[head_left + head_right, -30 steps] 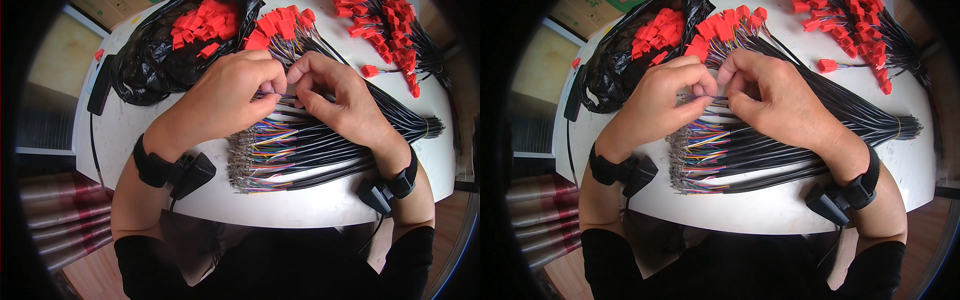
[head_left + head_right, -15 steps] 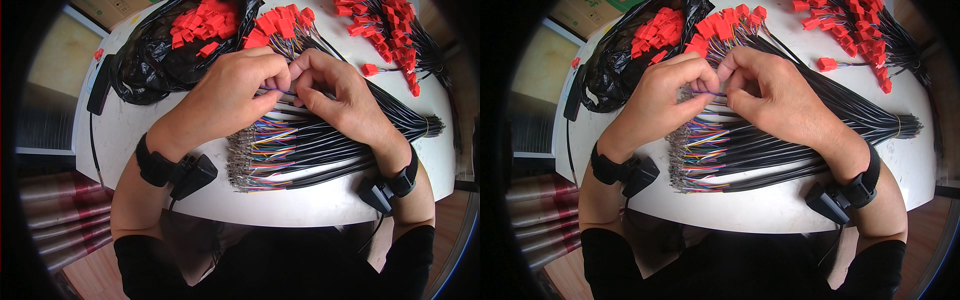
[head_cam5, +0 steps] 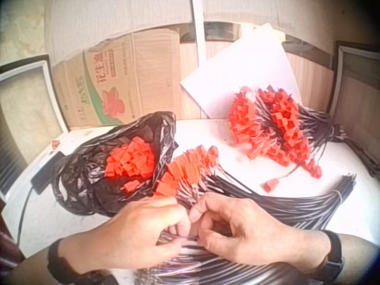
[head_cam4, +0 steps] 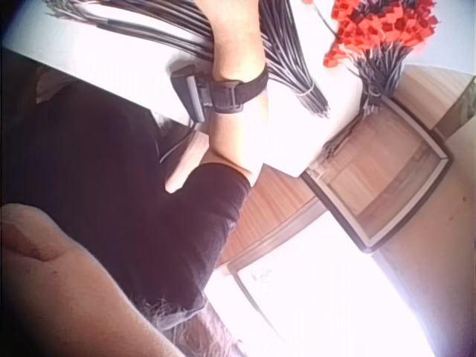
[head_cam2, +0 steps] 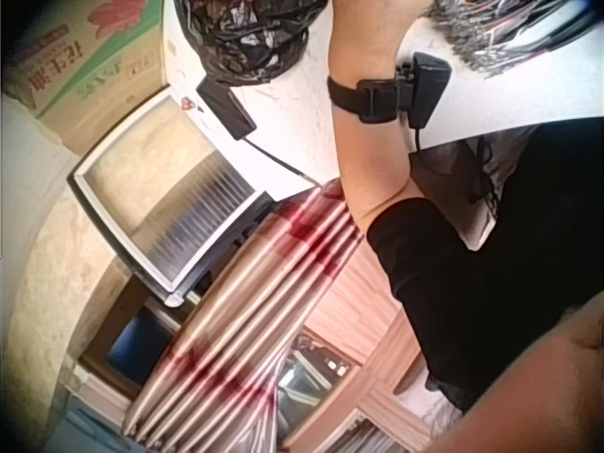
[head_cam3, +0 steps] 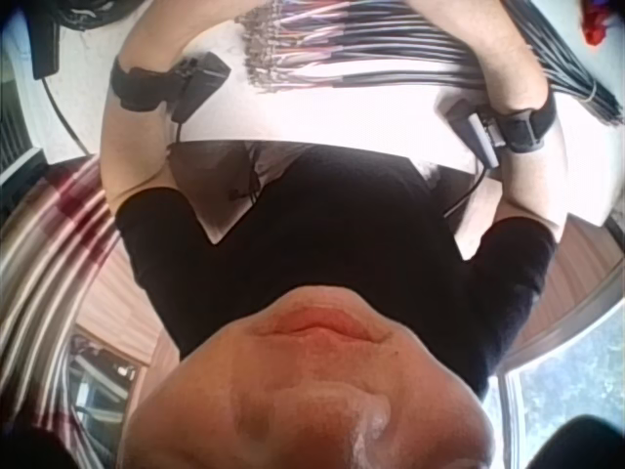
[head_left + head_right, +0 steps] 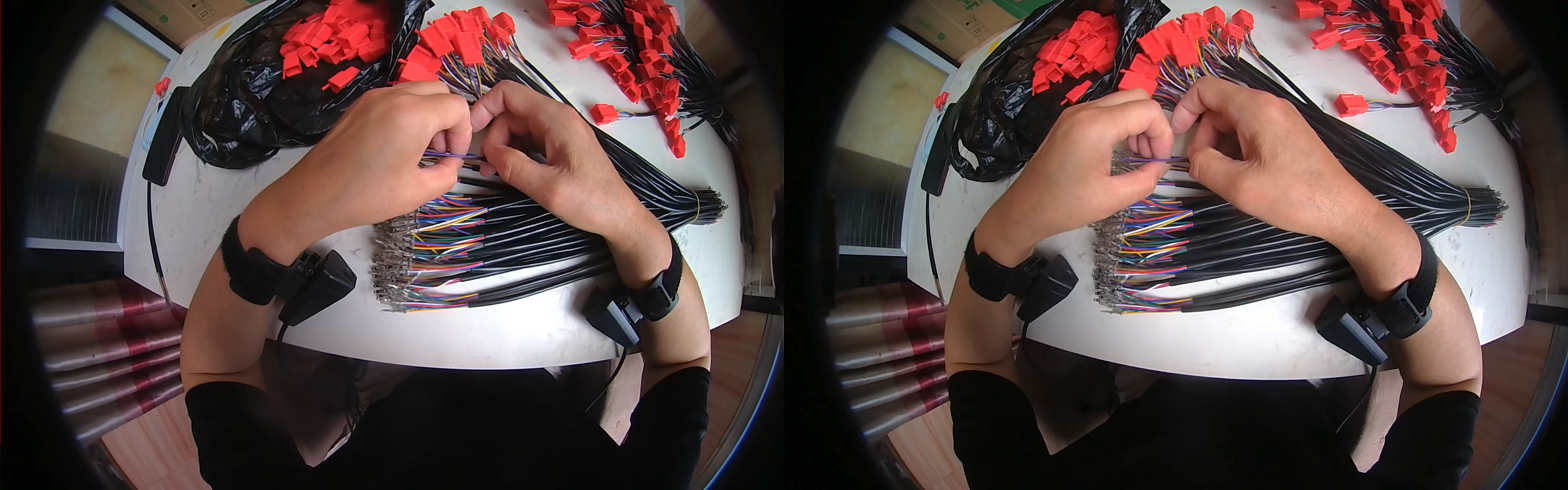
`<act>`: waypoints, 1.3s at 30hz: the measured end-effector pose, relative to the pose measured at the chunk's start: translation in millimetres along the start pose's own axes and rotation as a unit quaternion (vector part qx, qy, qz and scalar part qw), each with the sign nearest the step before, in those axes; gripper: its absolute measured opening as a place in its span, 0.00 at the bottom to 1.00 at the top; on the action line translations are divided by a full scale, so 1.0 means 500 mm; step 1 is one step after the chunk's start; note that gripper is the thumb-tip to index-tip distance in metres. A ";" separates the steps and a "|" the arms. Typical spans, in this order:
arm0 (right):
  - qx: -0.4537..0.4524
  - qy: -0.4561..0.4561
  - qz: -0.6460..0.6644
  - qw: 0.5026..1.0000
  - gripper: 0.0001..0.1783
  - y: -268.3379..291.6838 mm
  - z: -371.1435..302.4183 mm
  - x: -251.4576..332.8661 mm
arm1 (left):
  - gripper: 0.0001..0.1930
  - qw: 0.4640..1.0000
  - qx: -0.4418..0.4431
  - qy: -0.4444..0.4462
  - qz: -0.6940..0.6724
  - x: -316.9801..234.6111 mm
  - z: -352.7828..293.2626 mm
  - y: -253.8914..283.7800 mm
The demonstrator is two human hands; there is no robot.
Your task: The recorder is assembling electrical wire harnesses by inserting small multicolored wires into red plastic connectors.
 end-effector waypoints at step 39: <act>0.031 -0.025 0.016 0.999 0.03 -0.004 0.002 0.001 | 0.06 0.995 -0.016 -0.058 0.076 -0.004 -0.004 0.027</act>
Point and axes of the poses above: each hand's wrist, its own z-axis towards the middle knuckle, its own y-axis out of the back of the hand, x = y × z, the point moved 6 cm from there along z, towards the middle knuckle, and after that the axes turned 4 degrees about -y, right-handed, at the moved point
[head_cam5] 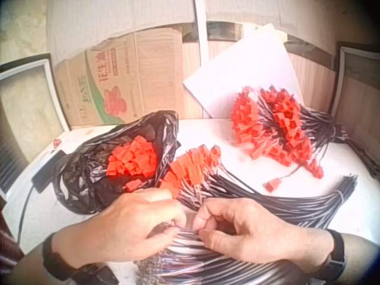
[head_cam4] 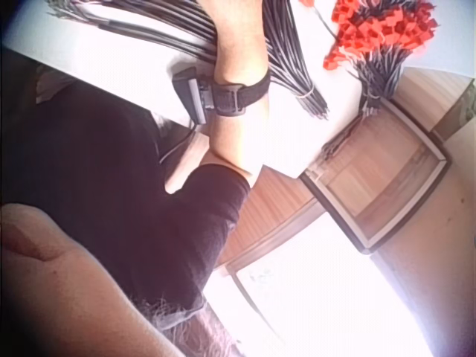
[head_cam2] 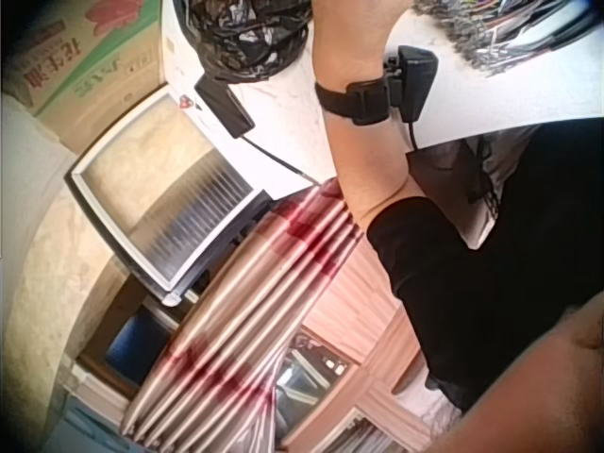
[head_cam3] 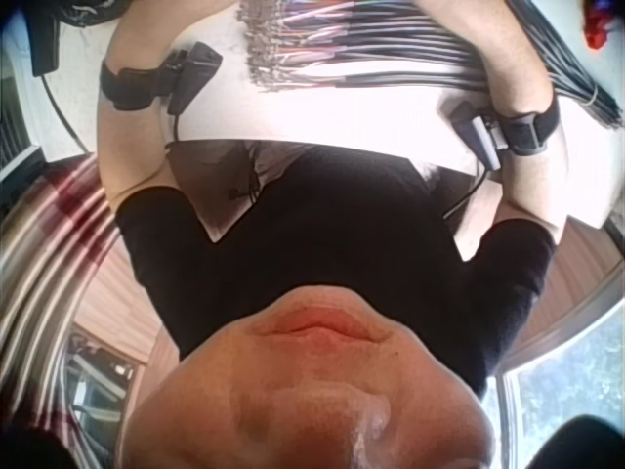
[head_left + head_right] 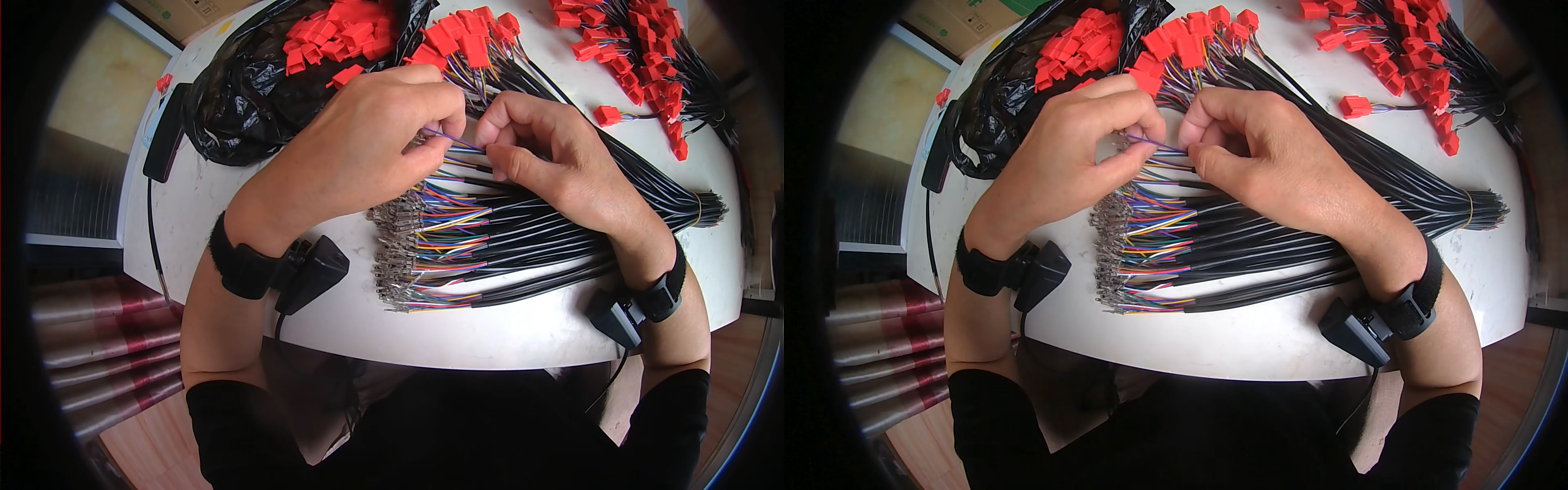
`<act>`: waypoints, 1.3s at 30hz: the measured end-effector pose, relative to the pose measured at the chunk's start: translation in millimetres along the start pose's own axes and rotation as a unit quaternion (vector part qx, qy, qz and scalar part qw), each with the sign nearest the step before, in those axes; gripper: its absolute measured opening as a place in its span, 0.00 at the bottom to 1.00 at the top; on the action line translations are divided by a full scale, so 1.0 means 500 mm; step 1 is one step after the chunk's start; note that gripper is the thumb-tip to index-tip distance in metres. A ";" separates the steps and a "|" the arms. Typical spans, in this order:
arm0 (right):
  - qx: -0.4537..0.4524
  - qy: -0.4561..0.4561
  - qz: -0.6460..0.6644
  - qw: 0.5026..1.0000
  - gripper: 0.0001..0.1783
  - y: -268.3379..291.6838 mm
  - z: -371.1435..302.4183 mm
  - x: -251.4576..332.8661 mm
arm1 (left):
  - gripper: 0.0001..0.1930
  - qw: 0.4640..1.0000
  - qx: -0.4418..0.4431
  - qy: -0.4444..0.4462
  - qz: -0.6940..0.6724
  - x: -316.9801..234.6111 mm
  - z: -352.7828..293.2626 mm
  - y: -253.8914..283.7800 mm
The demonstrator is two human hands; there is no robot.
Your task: The recorder is assembling electrical wire harnesses by inserting small multicolored wires into red plastic connectors.
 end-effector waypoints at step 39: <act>-0.002 -0.002 0.016 1.000 0.04 0.004 0.002 -0.008 | 0.03 0.991 0.047 0.106 -0.073 0.018 -0.003 0.001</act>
Point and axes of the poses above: each hand's wrist, its own z-axis towards the middle knuckle, its own y-axis out of the back of the hand, x = y × z, the point moved 6 cm from there along z, towards the middle knuckle, and after that the axes turned 4 degrees about -y, right-handed, at the moved point
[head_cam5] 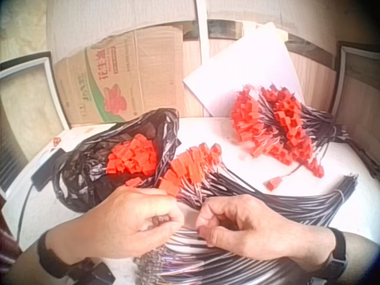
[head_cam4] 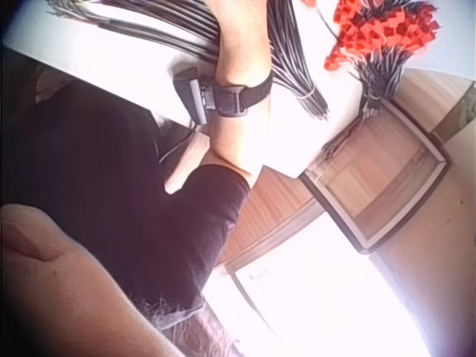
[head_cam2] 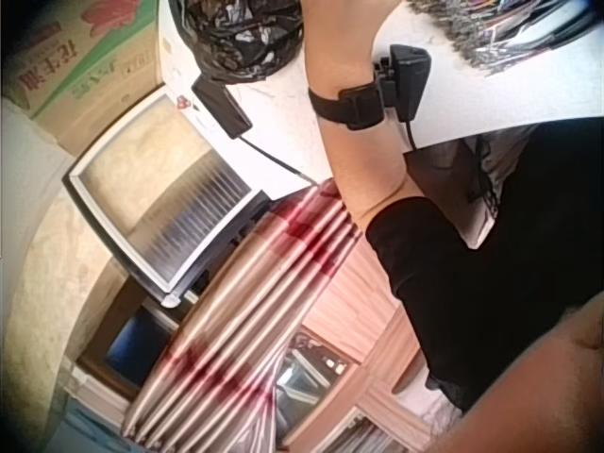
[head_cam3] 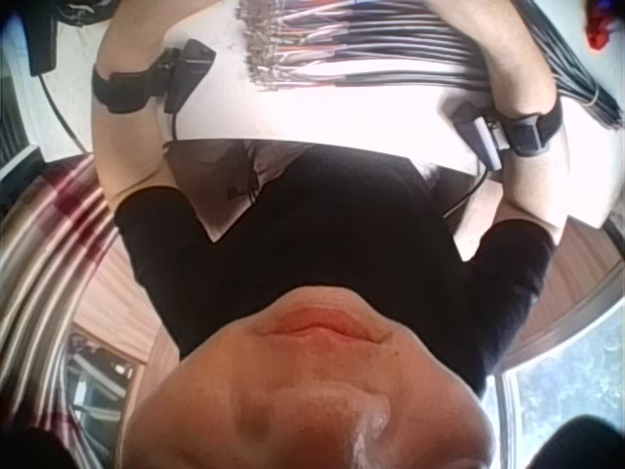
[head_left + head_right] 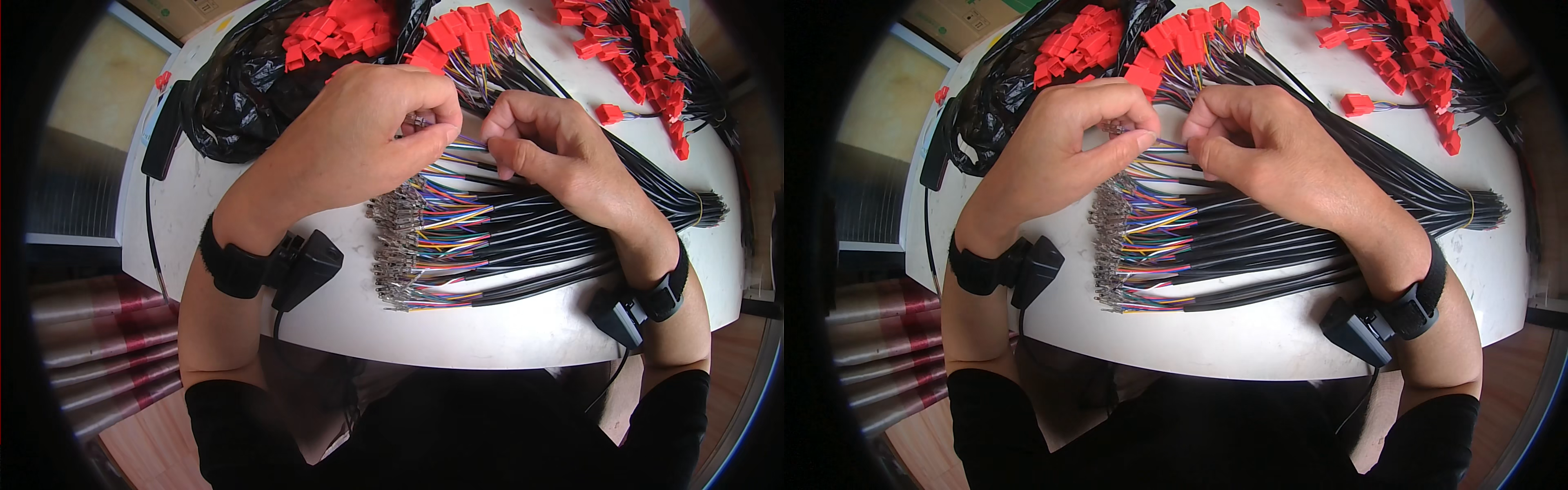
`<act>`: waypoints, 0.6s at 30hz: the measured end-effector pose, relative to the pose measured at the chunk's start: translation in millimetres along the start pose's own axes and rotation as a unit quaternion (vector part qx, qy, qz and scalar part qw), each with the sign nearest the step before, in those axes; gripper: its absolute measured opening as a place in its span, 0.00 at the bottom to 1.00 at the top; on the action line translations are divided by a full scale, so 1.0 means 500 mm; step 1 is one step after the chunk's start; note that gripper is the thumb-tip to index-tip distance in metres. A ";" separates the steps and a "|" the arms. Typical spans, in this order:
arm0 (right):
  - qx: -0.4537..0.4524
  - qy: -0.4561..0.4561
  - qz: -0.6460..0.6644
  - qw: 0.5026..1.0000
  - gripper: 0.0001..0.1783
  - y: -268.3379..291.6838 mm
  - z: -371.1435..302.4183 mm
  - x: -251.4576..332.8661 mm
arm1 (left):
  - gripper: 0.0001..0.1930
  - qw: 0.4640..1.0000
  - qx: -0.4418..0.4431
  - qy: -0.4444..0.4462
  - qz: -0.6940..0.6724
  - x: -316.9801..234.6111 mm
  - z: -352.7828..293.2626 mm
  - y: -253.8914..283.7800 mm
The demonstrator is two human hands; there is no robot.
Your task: The recorder is assembling electrical wire harnesses by inserting small multicolored wires into red plastic connectors.
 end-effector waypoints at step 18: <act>0.003 -0.001 -0.010 1.000 0.04 0.000 0.000 0.001 | 0.05 1.000 0.026 0.013 -0.008 -0.001 -0.001 -0.004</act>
Point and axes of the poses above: each hand's wrist, its own z-axis towards the middle knuckle, its own y-axis out of the back of the hand, x = y × z, the point moved 6 cm from there along z, towards the middle knuckle, and after that the axes turned 4 degrees about -y, right-handed, at the moved point
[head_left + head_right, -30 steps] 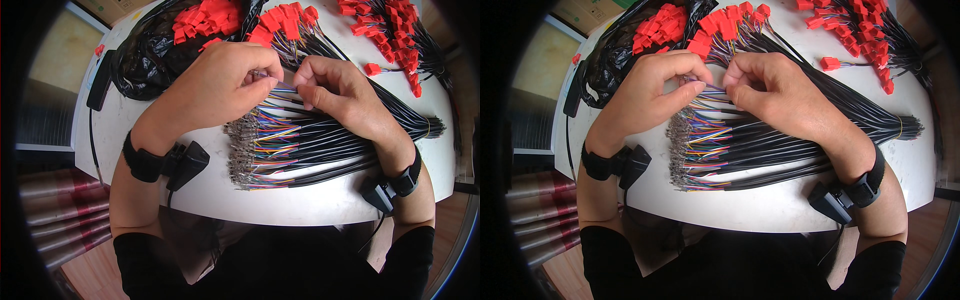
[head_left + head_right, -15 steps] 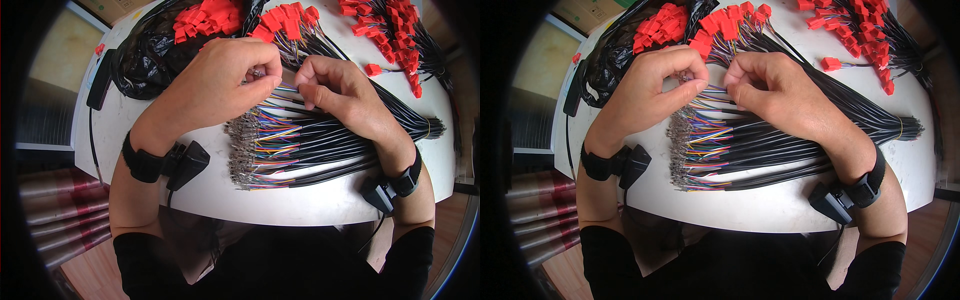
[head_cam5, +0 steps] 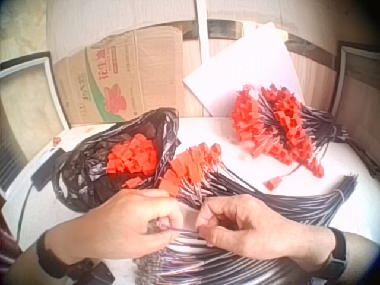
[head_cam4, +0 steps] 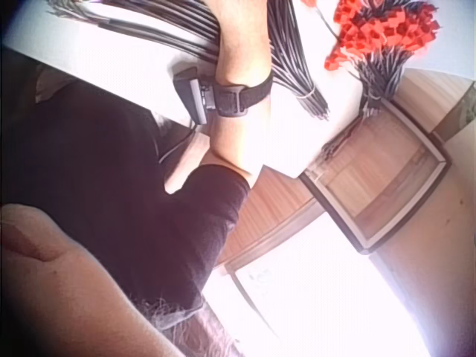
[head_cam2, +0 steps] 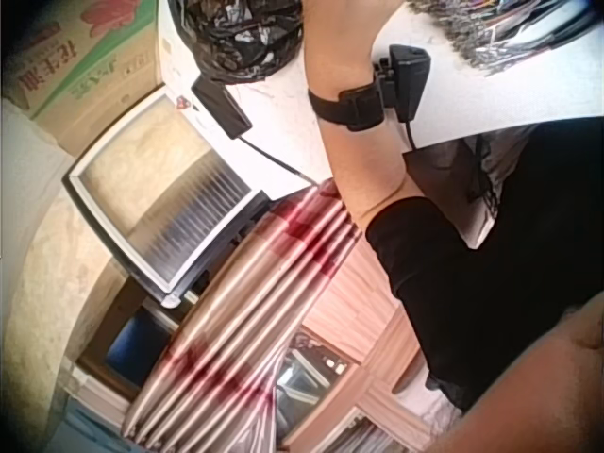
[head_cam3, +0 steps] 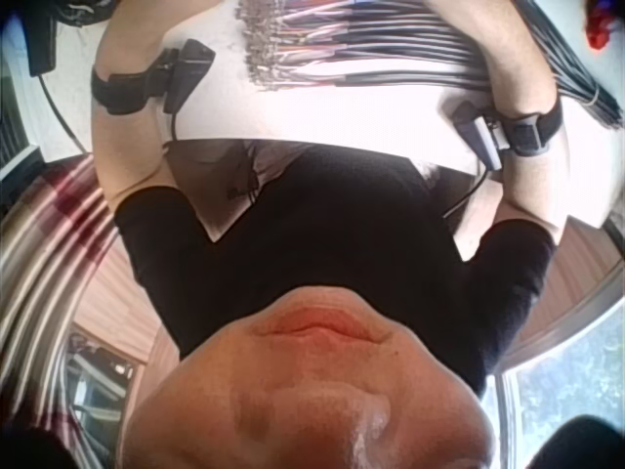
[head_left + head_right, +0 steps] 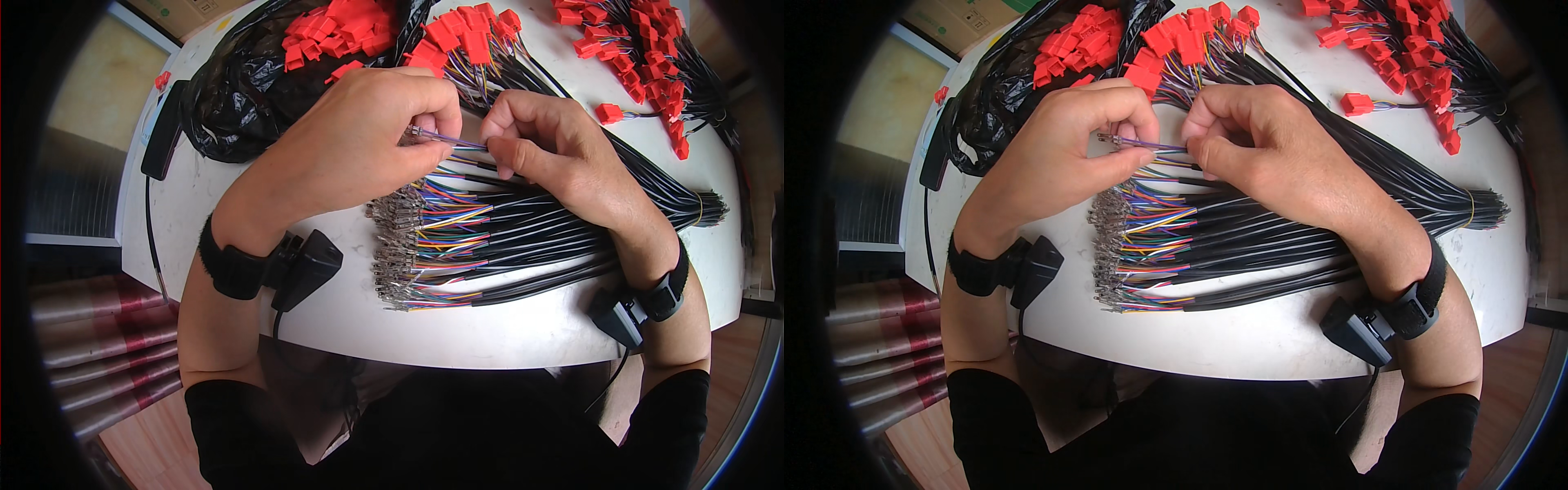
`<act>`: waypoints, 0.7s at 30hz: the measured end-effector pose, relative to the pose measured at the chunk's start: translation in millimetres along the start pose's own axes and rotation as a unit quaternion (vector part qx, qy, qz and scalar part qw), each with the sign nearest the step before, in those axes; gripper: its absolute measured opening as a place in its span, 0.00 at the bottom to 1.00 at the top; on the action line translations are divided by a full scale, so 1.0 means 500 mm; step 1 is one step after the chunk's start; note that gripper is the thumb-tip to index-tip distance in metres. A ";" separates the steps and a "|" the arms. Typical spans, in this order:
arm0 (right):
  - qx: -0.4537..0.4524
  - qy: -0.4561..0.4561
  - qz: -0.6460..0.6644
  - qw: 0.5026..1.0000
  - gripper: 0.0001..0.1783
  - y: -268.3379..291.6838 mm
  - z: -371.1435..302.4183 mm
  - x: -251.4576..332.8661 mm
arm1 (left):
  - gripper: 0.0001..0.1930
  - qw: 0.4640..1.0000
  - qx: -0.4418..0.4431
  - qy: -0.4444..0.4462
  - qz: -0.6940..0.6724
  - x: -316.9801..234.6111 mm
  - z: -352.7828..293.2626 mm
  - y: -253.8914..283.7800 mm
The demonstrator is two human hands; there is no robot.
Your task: The recorder is assembling electrical wire harnesses by inserting small multicolored wires into red plastic connectors.
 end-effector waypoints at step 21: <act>-0.016 0.082 0.115 0.990 0.07 -0.002 -0.002 0.029 | 0.06 0.994 -0.095 -0.049 -0.022 -0.023 0.000 0.021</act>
Point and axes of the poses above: each hand's wrist, its own z-axis towards the middle knuckle, its own y-axis out of the back of the hand, x = y × z, the point moved 6 cm from there along z, towards the middle knuckle, and after that the axes turned 4 degrees about -y, right-handed, at the moved point
